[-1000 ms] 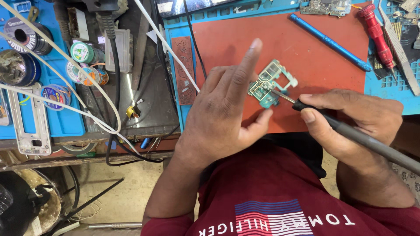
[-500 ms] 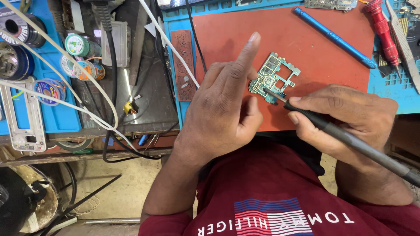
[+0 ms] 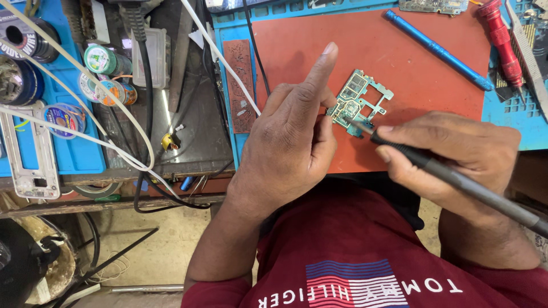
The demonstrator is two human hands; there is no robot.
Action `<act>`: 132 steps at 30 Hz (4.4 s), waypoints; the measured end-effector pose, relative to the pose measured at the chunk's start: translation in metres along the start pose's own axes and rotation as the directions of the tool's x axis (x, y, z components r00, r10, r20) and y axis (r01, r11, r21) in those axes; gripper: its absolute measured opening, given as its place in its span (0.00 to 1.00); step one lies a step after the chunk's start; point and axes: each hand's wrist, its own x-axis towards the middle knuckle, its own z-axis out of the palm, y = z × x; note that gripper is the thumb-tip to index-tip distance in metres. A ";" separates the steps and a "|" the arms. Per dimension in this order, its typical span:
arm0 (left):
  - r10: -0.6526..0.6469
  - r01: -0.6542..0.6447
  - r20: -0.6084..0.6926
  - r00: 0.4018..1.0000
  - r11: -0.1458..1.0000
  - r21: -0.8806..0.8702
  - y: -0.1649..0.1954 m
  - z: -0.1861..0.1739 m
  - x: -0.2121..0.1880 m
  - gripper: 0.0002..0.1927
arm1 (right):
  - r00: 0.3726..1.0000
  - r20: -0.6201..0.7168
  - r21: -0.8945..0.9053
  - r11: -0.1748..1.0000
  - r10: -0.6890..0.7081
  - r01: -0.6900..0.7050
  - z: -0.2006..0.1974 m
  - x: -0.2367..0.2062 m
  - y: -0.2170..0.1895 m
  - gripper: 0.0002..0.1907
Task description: The person solders a small green circuit board using a soldering iron and solder wire. They hold the board steady with one hand while applying heat and solder with the other, occasionally cleaning the iron tip on a sponge.
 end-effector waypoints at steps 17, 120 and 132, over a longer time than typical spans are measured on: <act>0.008 -0.008 -0.003 1.000 1.000 -0.011 -0.003 0.001 0.000 0.38 | 0.999 0.023 0.045 0.999 0.028 -0.029 0.000 -0.001 0.000 0.14; 0.007 -0.007 0.004 1.000 1.000 0.020 -0.003 0.002 0.003 0.38 | 1.000 -0.001 0.013 1.000 0.018 -0.018 0.000 0.005 -0.002 0.13; -0.001 0.001 0.001 1.000 1.000 -0.003 -0.002 0.001 0.003 0.37 | 0.999 -0.017 -0.004 0.999 0.034 -0.034 0.000 0.006 -0.004 0.12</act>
